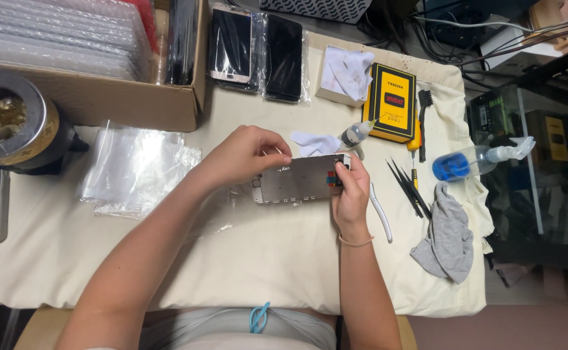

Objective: The person places a smartphone into a plastic bag, then removes a black smartphone from a bag and opens it. They use tweezers to lift a ribbon cable and a brush to clean the internal components of the phone.

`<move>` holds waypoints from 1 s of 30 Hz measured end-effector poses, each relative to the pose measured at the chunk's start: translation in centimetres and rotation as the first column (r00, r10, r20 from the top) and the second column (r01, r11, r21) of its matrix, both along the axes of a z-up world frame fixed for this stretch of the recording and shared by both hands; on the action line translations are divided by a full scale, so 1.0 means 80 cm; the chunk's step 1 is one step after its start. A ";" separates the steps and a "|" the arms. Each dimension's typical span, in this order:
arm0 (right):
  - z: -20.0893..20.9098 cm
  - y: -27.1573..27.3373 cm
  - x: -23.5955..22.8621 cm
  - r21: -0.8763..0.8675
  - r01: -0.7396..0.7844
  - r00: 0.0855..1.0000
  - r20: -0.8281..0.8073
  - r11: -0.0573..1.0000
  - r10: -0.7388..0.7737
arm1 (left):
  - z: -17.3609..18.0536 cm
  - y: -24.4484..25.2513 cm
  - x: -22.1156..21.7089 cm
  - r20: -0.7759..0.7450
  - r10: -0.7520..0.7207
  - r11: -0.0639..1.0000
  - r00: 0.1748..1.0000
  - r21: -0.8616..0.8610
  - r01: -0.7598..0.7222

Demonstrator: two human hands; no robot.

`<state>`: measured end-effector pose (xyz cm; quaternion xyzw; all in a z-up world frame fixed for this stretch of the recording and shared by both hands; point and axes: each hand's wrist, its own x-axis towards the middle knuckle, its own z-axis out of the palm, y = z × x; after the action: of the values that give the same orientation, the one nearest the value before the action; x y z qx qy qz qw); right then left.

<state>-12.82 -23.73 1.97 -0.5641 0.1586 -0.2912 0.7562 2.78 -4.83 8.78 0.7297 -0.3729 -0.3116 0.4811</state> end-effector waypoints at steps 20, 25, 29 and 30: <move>0.032 0.025 0.000 0.111 -0.055 0.997 0.055 0.992 0.049 | -0.020 0.012 0.020 0.057 -0.133 0.974 0.989 0.191 0.120; -0.022 0.013 -0.001 0.065 -0.097 0.995 0.005 0.993 0.097 | 0.007 0.023 0.025 0.047 -0.131 0.974 0.990 0.190 0.120; -0.028 0.027 0.000 0.074 -0.149 0.988 -0.014 0.986 0.151 | 0.019 0.022 0.023 0.061 -0.166 0.964 0.984 0.220 0.149; -0.029 0.030 0.001 0.090 -0.174 0.984 -0.021 0.981 0.177 | 0.023 0.020 0.019 0.050 -0.192 0.959 0.980 0.220 0.177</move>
<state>-12.78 -21.34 -0.35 -0.5463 0.1317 -0.2082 0.8005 4.27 -3.24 10.63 0.7500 -0.4204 -0.3672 0.3549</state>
